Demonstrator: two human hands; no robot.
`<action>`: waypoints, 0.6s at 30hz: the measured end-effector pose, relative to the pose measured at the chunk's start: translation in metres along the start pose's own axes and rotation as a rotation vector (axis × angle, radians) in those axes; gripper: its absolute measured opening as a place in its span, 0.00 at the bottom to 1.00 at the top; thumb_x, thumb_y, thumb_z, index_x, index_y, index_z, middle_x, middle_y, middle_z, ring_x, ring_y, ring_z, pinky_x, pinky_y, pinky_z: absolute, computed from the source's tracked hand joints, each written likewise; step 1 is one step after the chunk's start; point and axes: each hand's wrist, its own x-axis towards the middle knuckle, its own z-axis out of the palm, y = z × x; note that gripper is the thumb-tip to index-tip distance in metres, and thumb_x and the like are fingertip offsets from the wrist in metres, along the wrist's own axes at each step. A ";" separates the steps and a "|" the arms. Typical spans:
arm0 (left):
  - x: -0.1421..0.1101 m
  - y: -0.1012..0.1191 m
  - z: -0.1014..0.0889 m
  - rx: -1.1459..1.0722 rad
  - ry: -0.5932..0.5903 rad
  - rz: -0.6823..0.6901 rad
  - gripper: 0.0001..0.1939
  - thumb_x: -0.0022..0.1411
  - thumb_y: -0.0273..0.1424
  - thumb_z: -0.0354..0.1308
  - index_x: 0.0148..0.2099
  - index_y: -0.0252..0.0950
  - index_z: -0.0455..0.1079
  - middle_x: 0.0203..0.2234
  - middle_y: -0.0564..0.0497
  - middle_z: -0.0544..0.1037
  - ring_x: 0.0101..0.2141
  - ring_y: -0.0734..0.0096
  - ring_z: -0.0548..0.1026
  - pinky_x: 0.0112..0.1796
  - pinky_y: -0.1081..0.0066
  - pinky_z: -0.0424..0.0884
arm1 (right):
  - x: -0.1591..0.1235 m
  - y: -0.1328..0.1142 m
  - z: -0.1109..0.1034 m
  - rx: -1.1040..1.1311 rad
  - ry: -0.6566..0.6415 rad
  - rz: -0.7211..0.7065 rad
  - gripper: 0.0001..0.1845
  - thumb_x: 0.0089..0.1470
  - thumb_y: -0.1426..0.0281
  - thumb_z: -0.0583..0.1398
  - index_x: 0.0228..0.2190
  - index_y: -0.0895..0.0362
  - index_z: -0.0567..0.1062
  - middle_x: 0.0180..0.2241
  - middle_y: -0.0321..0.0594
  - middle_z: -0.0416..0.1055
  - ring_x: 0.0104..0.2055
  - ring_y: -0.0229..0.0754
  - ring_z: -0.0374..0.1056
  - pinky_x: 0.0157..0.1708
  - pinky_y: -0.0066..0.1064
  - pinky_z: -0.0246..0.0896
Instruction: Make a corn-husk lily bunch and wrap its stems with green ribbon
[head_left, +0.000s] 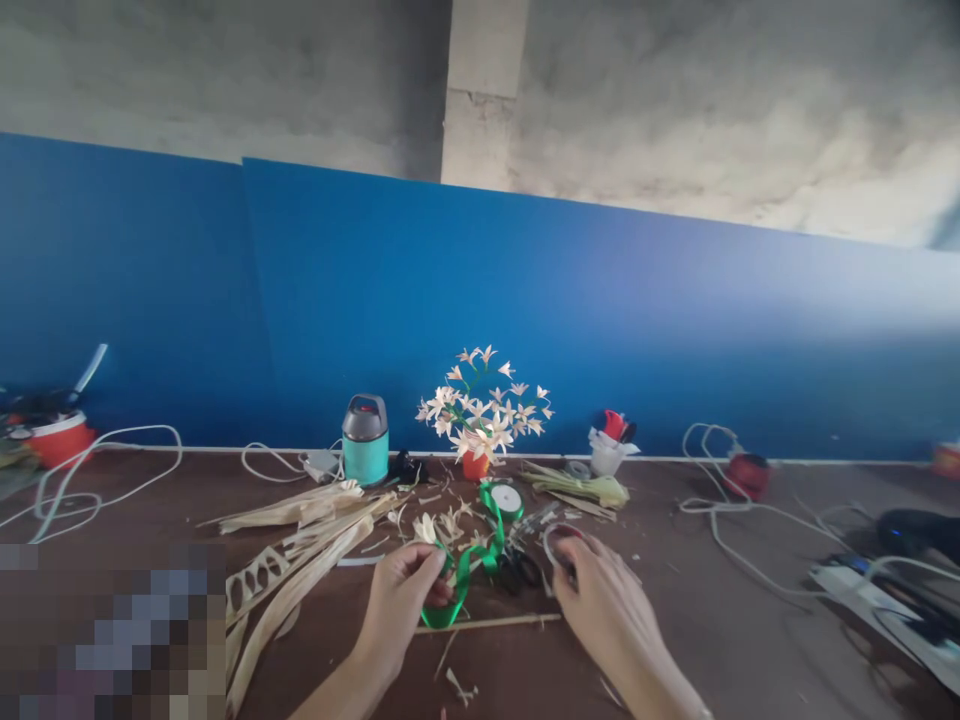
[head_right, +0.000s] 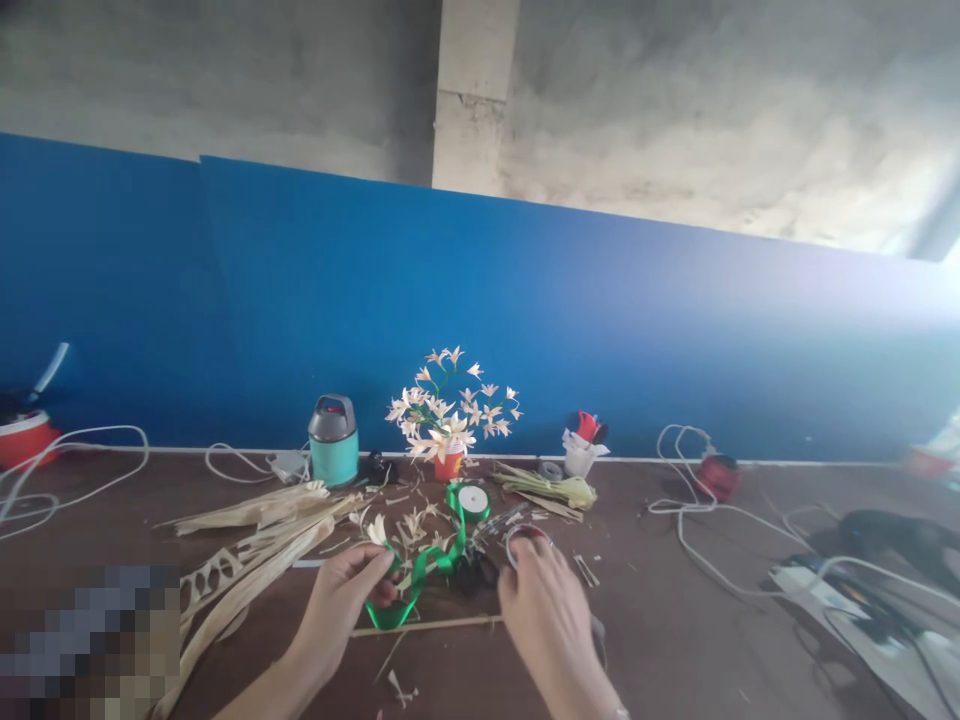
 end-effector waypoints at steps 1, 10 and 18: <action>0.000 0.000 0.000 0.003 -0.009 -0.002 0.14 0.46 0.40 0.60 0.22 0.33 0.69 0.14 0.53 0.72 0.18 0.74 0.69 0.23 0.76 0.64 | -0.004 0.012 -0.003 -0.140 -0.035 0.071 0.14 0.44 0.75 0.55 0.36 0.61 0.73 0.38 0.52 0.71 0.40 0.53 0.67 0.37 0.38 0.58; 0.001 -0.002 0.000 0.145 -0.015 0.046 0.18 0.47 0.45 0.59 0.22 0.33 0.69 0.06 0.61 0.54 0.12 0.81 0.53 0.19 0.77 0.50 | -0.018 0.045 0.018 -0.349 -0.199 0.157 0.17 0.43 0.80 0.55 0.39 0.64 0.69 0.39 0.56 0.70 0.42 0.55 0.68 0.36 0.39 0.59; 0.003 -0.008 -0.002 0.151 -0.029 0.049 0.20 0.47 0.47 0.58 0.24 0.33 0.70 0.06 0.62 0.54 0.11 0.82 0.51 0.16 0.78 0.45 | -0.014 0.020 0.009 0.563 -0.040 0.054 0.12 0.48 0.60 0.56 0.26 0.57 0.71 0.20 0.39 0.71 0.23 0.44 0.66 0.23 0.29 0.58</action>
